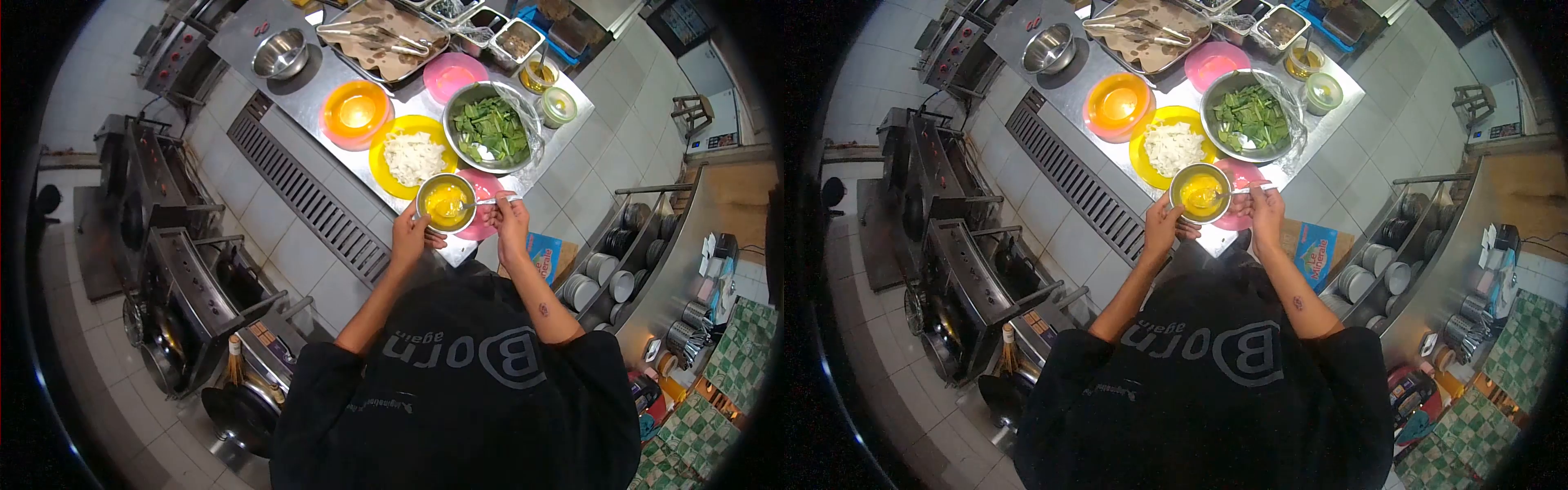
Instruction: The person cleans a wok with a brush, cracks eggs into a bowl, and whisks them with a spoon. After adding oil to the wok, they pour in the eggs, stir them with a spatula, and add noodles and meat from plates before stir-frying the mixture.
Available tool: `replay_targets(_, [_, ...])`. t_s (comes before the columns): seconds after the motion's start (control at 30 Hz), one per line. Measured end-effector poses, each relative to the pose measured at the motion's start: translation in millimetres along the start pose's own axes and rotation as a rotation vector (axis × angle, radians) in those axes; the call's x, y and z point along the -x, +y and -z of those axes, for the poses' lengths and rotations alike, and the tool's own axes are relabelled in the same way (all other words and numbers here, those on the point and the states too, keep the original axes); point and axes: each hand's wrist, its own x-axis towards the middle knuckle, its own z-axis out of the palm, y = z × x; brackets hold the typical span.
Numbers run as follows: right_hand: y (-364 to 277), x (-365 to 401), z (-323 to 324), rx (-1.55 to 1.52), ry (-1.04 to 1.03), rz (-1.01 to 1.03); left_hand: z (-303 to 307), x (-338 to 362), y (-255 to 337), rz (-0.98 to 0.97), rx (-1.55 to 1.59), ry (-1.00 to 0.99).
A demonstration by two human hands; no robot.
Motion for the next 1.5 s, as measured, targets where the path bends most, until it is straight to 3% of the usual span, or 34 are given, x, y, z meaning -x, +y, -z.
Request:
replay_targets(0.27, [-51,17,-12,0.027,-0.067,0.21,-1,2,-3,-0.023,0.05,0.0])
replay_targets(0.47, [-67,27,-16,-0.032,-0.032,0.119,1,6,-2,-0.004,0.071,0.023])
replay_targets(0.7, [-44,11,15,0.052,0.015,0.151,29,15,-9,0.003,0.058,0.114])
replay_targets(0.87, [18,-13,46,0.445,0.061,0.29,41,26,-15,-0.031,0.051,0.162])
replay_targets(1.1, [6,2,37,0.509,0.079,0.462,41,29,-15,-0.063,0.061,0.157])
replay_targets(1.13, [5,2,37,0.509,0.081,0.461,40,29,-13,-0.056,0.055,0.152])
replay_targets(1.2, [3,1,37,0.319,0.097,0.233,38,27,-11,-0.041,0.043,0.147])
replay_targets(1.3, [-2,-2,35,0.152,0.119,0.075,34,27,-7,-0.016,0.028,0.145])
replay_targets(1.43, [-16,-1,33,0.143,0.093,0.118,32,20,-9,0.019,0.031,0.131])
replay_targets(1.5, [-18,-2,32,0.346,0.082,0.298,31,18,-10,0.023,0.018,0.121])
